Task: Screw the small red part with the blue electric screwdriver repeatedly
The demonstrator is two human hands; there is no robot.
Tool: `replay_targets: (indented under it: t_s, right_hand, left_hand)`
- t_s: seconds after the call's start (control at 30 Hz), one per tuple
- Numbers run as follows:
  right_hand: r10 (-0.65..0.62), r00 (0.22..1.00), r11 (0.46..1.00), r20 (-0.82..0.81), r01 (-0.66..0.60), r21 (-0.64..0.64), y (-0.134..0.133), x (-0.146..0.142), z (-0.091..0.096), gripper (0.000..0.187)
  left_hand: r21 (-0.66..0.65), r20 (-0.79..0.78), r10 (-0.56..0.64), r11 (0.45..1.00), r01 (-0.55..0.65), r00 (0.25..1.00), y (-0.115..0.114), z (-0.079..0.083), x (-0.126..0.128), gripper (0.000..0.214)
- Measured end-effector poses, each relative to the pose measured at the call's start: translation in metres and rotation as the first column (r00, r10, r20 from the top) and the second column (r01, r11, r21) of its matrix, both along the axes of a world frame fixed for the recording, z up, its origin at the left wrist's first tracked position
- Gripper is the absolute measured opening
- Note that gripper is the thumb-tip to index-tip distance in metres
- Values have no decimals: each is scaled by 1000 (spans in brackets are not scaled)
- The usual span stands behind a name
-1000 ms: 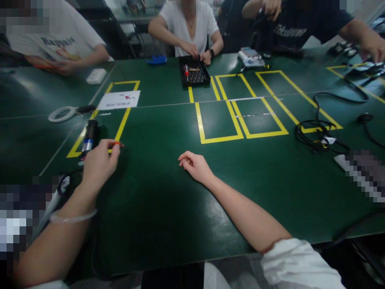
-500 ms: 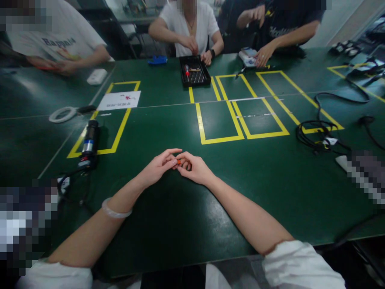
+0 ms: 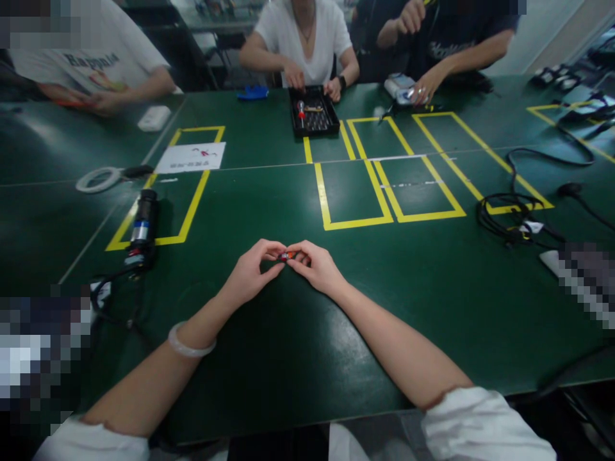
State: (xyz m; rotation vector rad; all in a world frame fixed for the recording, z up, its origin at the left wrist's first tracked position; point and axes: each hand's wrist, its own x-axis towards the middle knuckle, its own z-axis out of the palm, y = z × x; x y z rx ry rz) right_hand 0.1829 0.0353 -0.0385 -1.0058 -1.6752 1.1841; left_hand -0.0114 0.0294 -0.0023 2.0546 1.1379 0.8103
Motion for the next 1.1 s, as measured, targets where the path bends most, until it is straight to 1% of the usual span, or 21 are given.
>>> replay_targets:
  t_s: [0.07,0.17,0.4,0.53,0.57,0.63,0.77,0.87,0.93,1.0,1.07,1.1]
  right_hand:
    - [9,1000,999,-18,-9,-39,0,0,0,24]
    - [38,998,995,-47,-42,-93,1,0,2,26]
    - [60,997,994,-38,-63,-88,1,2,2,30]
    - [14,990,992,-142,-31,-122,-1,0,3,25]
    - [9,988,993,-157,-28,-115,-2,-1,4,29]
    - [17,991,997,-133,-28,-76,-3,-1,5,32]
    - [10,1000,1000,-21,-11,-13,-3,-1,5,18]
    - [2,1000,1000,13,-2,29,-2,-1,5,16]
    - [3,1000,999,19,-4,48,-2,-1,5,15]
    - [0,1000,999,25,-1,41,-2,0,6,14]
    - [-3,999,1000,37,3,14,-2,0,6,15]
    - [-4,999,1000,44,4,0,-2,0,6,16]
  left_hand:
    - [92,-67,3,996,3,998,-1,1,0,21]
    - [149,-116,13,989,5,993,-2,3,0,17]
    - [136,-129,-7,990,24,992,-2,1,-1,25]
    - [123,-151,29,992,-10,988,0,0,-2,27]
    - [118,-157,36,993,-17,987,0,-1,-2,27]
    - [108,-182,40,994,-20,983,1,-1,-4,29]
    - [101,-238,39,995,-16,970,0,-3,-4,31]
    - [81,-267,27,997,-6,963,-1,-3,-2,32]
    - [62,-295,6,998,13,955,0,1,-2,33]
    - [80,-333,19,997,8,943,5,11,-9,35]
    - [146,-383,112,987,-60,917,13,24,-29,39]
    - [193,-413,195,973,-124,890,17,31,-44,42]
